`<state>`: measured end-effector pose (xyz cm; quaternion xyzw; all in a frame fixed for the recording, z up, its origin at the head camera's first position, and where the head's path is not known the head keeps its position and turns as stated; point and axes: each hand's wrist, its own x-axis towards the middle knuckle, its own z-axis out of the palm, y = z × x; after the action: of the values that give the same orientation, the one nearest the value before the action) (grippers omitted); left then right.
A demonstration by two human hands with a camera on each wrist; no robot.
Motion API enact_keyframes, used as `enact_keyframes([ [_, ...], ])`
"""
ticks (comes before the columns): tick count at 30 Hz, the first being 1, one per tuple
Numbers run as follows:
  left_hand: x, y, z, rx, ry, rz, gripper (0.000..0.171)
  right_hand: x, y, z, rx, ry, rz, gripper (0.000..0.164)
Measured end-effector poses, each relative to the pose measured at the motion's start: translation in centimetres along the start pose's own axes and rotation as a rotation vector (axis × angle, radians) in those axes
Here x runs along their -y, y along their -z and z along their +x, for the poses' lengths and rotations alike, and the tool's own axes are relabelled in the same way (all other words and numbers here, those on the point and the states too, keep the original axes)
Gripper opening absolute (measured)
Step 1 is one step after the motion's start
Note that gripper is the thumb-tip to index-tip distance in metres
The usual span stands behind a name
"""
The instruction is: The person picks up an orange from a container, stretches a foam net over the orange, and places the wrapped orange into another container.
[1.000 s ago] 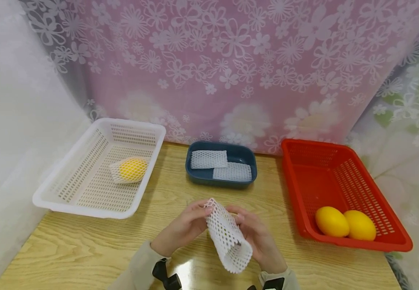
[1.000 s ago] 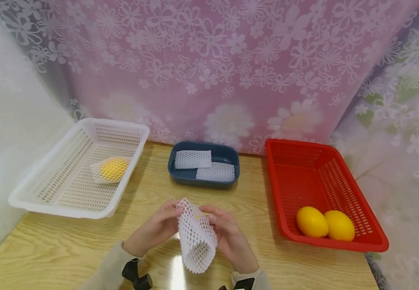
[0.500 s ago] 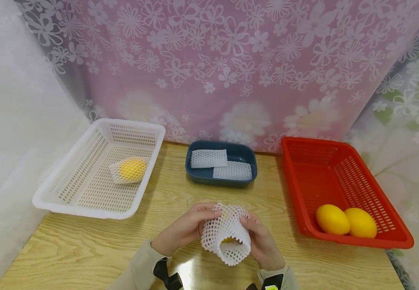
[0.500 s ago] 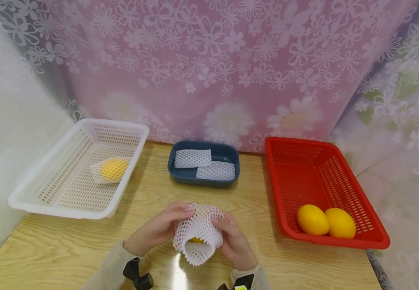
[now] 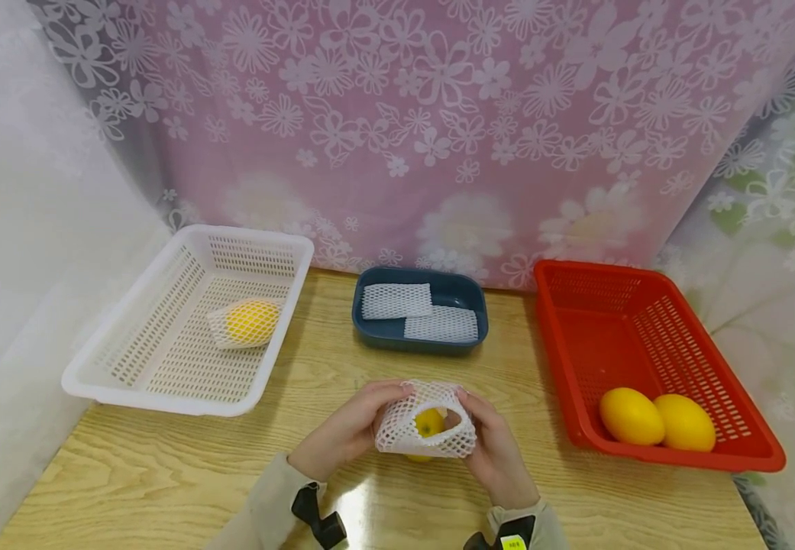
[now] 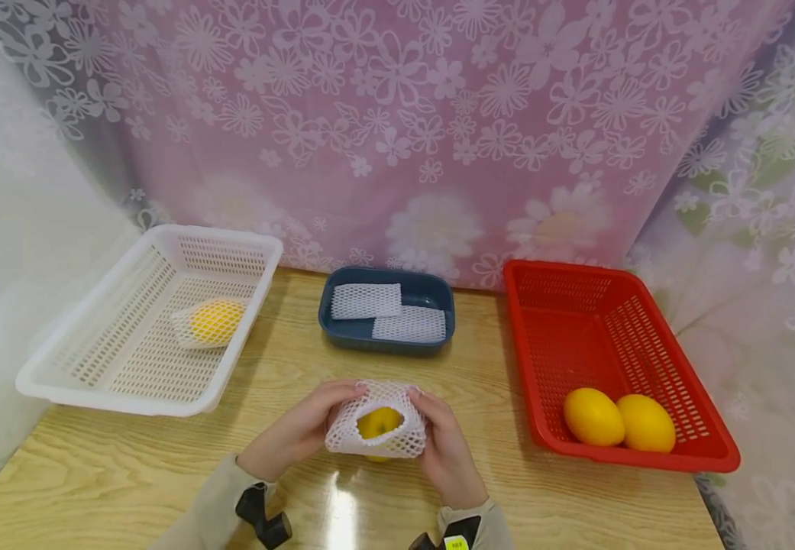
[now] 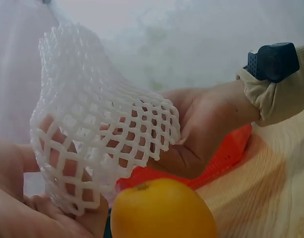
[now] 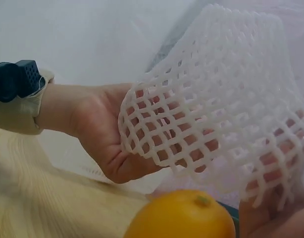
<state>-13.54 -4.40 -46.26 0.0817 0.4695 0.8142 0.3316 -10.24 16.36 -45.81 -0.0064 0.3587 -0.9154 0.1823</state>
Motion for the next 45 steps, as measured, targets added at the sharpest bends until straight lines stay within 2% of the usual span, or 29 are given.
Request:
enact_keyframes([
  [8, 1.4, 1.6, 1.2, -0.099, 0.022, 0.024, 0.02, -1.0, 1.9, 1.1, -0.177, 0.017, -0.231, 0.029],
  [17, 2.8, 3.3, 2.0, -0.139, 0.035, 0.035, 0.018, -2.2, 4.1, 2.3, -0.31, 0.023, -0.306, 0.028],
  [19, 3.1, 3.6, 2.1, -0.157, 0.045, 0.037, 0.019, -2.5, 4.3, 2.6, -0.334, 0.034, -0.359, 0.024],
  [22, 3.5, 4.1, 2.4, -0.179, 0.049, 0.087, 0.025, -3.0, 4.5, 2.8, -0.369, 0.048, -0.495, 0.022],
  [25, 3.7, 4.4, 2.6, -0.203, 0.048, 0.184, 0.026, -3.3, 4.5, 2.9, -0.401, 0.065, -0.652, 0.023],
  [28, 3.9, 4.5, 2.6, -0.22, 0.042, 0.288, 0.022, -3.7, 4.3, 3.0, -0.425, 0.09, -0.757, 0.023],
  [35, 4.5, 4.6, 2.5, -0.233, -0.112, 0.596, 0.03, -4.3, 4.7, 3.1, -0.44, 0.156, -0.941, 0.028],
  [42, 4.8, 4.6, 2.6, -0.282, -0.2, 0.805, 0.03, -4.3, 5.0, 3.3, -0.471, 0.191, -1.112, 0.028],
  [45, 5.0, 4.7, 2.7, -0.312, -0.251, 0.86, 0.028, -4.3, 5.1, 3.2, -0.471, 0.214, -1.197, 0.027],
])
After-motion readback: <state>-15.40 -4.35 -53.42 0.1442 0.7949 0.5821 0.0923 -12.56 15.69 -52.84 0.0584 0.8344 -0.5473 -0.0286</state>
